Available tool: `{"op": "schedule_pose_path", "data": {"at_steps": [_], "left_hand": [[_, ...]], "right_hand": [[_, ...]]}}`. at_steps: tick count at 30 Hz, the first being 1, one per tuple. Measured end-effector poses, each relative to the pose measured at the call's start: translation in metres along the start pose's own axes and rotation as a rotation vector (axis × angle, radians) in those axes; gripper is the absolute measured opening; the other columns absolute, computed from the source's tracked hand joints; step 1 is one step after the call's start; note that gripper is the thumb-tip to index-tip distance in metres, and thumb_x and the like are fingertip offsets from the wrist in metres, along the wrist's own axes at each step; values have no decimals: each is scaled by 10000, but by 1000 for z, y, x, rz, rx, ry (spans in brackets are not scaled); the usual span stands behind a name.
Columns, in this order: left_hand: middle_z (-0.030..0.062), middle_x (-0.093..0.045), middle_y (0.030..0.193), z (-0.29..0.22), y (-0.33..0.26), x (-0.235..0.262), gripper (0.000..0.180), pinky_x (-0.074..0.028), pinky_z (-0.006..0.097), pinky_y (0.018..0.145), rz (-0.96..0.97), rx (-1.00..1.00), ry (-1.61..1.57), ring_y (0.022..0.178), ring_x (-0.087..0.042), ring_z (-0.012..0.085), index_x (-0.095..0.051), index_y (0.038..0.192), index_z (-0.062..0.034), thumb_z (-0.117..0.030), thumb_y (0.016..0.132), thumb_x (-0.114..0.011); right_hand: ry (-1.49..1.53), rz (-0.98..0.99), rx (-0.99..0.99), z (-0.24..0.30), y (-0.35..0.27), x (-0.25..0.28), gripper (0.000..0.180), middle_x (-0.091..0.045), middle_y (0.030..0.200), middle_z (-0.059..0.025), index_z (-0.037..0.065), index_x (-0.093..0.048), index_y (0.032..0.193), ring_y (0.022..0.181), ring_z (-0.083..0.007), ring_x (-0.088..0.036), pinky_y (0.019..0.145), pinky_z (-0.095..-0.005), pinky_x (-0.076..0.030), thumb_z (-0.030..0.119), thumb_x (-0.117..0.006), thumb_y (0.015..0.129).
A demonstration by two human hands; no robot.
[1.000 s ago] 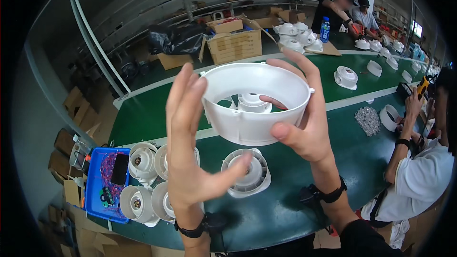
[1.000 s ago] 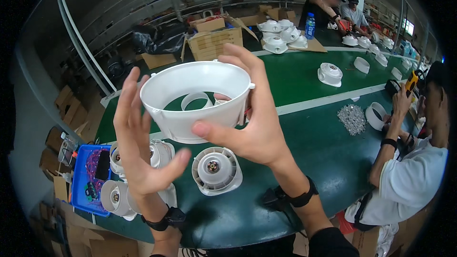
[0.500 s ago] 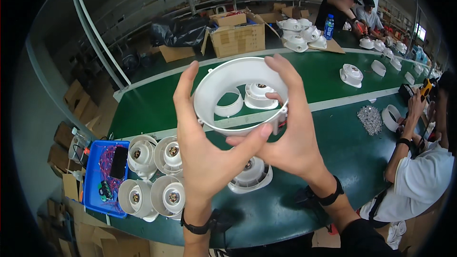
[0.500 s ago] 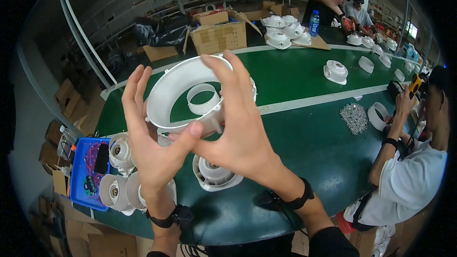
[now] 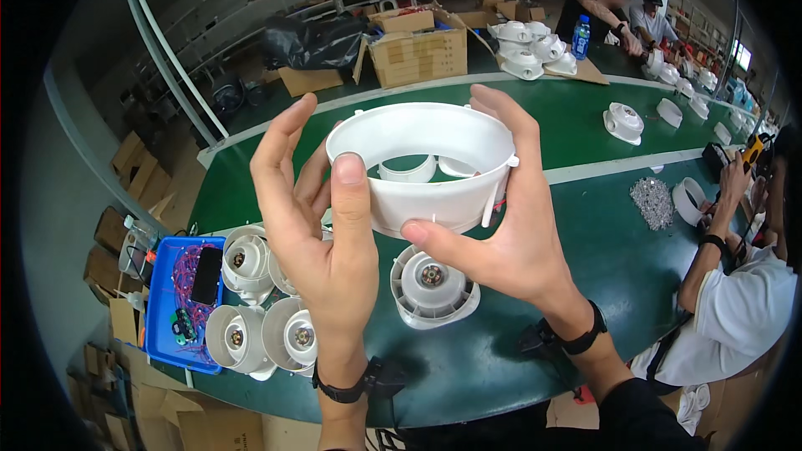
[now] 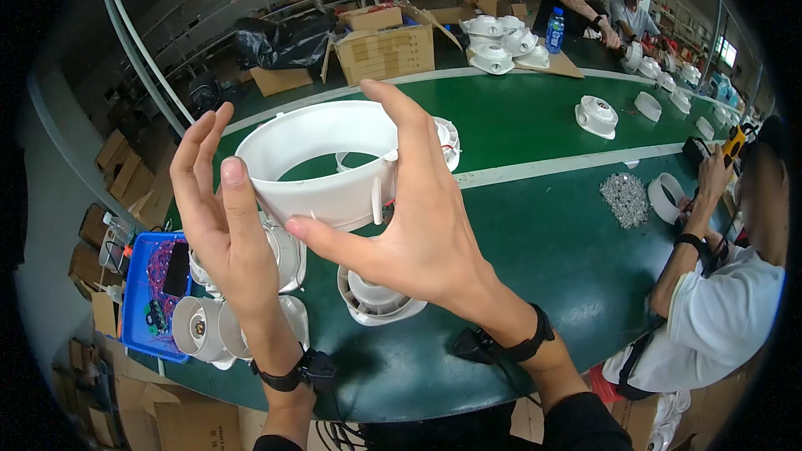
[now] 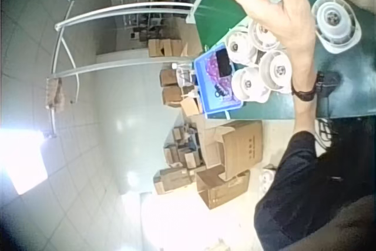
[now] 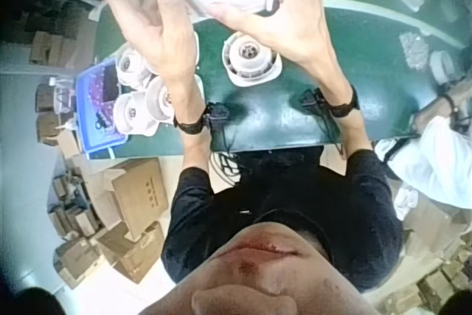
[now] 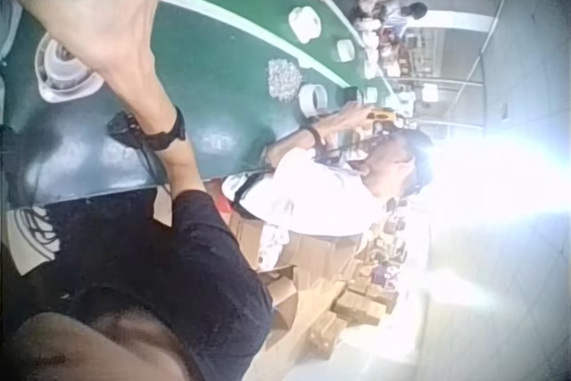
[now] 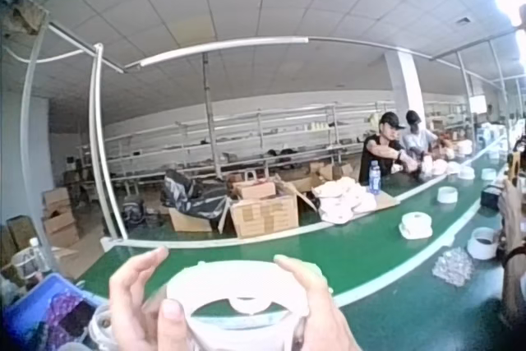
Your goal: The person repeatedly picks up white plastic housings and circular fan-like components from a green table. They fit the housing over the component, rotate it to check alignment, and then place it back down. This cycle is repeated for multiple units without visible final assembly or packaging.
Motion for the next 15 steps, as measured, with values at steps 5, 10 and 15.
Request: {"op": "schedule_pose_path", "data": {"at_steps": [5, 10, 15], "left_hand": [[204, -536, 1360, -4, -3, 0, 401, -439, 343, 1008, -1, -60, 110, 1192, -564, 230, -470, 1342, 22, -235, 1035, -473], [202, -486, 1381, 0, 0, -4, 404, -499, 313, 898, 17, -2, 14, 1073, -610, 210, -445, 1321, 71, -185, 1017, -514], [212, -502, 1367, -2, 2, 3, 358, -530, 285, 802, 5, -8, 117, 969, -654, 200, -485, 1271, 70, -178, 1015, -514]], "right_hand": [[102, -8, -9, -2, 0, -4, 944, -451, 1340, -204, 5, -236, 1475, 1236, -271, -499, 1037, -382, -409, 385, -782, 805], [175, -83, 14, -4, 0, 4, 580, -502, 1267, -217, -42, -403, 1379, 1084, -296, -561, 901, -349, -455, 340, -563, 973], [123, -103, 43, -2, 2, 8, 448, -583, 1170, -232, -54, -500, 1302, 1037, -319, -587, 924, -360, -435, 299, -381, 1055]]}}
Point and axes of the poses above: each hand's wrist, its own y-axis towards the middle knuckle, its own x-axis out of the back of the hand, z = x × y, the point moved 8 cm from there along y, towards the middle knuckle
